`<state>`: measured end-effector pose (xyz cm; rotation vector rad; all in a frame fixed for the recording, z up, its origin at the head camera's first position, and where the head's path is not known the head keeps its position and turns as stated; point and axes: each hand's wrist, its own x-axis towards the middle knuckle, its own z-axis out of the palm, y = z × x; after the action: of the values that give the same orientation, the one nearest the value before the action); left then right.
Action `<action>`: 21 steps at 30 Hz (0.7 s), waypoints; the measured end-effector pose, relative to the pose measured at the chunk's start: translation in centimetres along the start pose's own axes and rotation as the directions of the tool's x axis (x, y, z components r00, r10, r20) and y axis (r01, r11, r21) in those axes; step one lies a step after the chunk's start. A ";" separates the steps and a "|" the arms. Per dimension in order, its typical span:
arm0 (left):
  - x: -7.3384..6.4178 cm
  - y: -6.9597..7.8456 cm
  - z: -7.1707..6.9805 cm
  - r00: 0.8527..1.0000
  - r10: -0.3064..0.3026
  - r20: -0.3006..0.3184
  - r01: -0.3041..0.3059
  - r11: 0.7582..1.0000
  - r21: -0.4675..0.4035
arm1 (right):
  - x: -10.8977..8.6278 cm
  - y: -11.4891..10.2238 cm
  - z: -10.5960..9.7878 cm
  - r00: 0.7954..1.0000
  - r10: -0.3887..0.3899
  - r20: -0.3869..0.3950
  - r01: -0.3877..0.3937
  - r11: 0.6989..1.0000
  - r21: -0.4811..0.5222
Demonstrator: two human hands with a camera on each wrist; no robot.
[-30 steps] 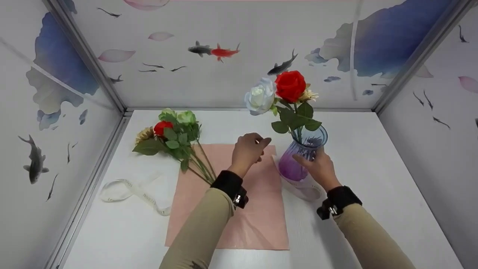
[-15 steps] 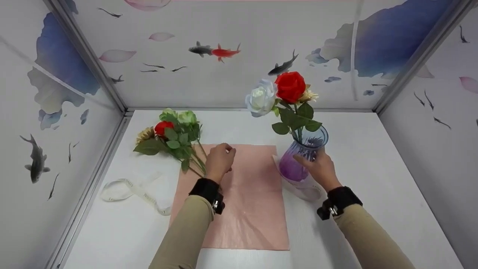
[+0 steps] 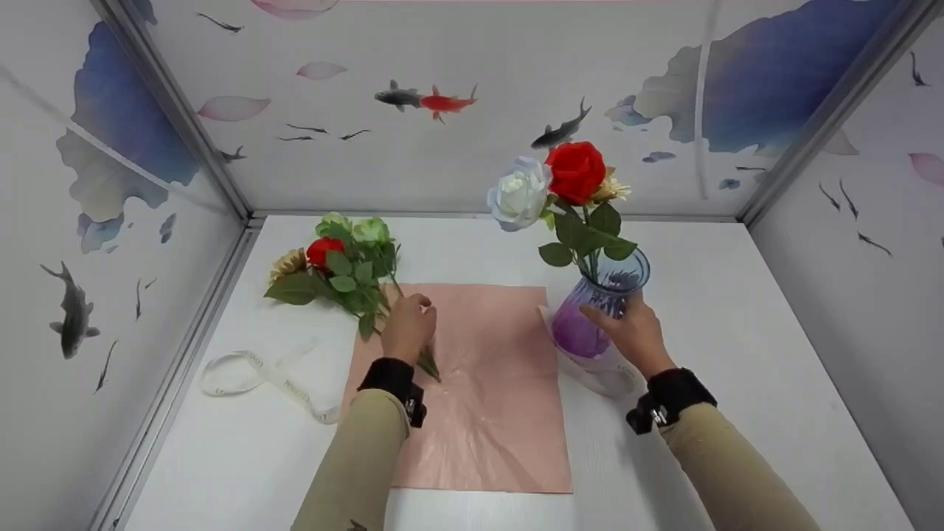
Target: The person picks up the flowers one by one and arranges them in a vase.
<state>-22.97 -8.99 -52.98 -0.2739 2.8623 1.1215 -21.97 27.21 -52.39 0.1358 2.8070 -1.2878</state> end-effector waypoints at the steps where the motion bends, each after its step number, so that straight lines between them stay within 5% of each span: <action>1: 0.0 -0.1 0.0 1.000 -0.005 0.007 0.005 1.000 0.003 | 0.0 0.0 0.0 1.000 -0.001 -0.001 0.001 1.000 -0.001; 13: -0.7 -1.1 1.2 0.973 -0.115 0.198 0.102 0.992 0.076 | 0.1 0.0 -0.1 1.000 0.018 -0.001 -0.018 1.000 0.002; 21: -0.8 -1.6 1.5 0.974 -0.113 0.198 0.092 0.990 0.109 | 0.1 0.1 0.0 1.000 0.017 -0.003 -0.017 1.000 0.024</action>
<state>-21.86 -9.06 -55.07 -0.2802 2.6797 0.9272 -22.09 27.33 -52.48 0.1627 2.7878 -1.3187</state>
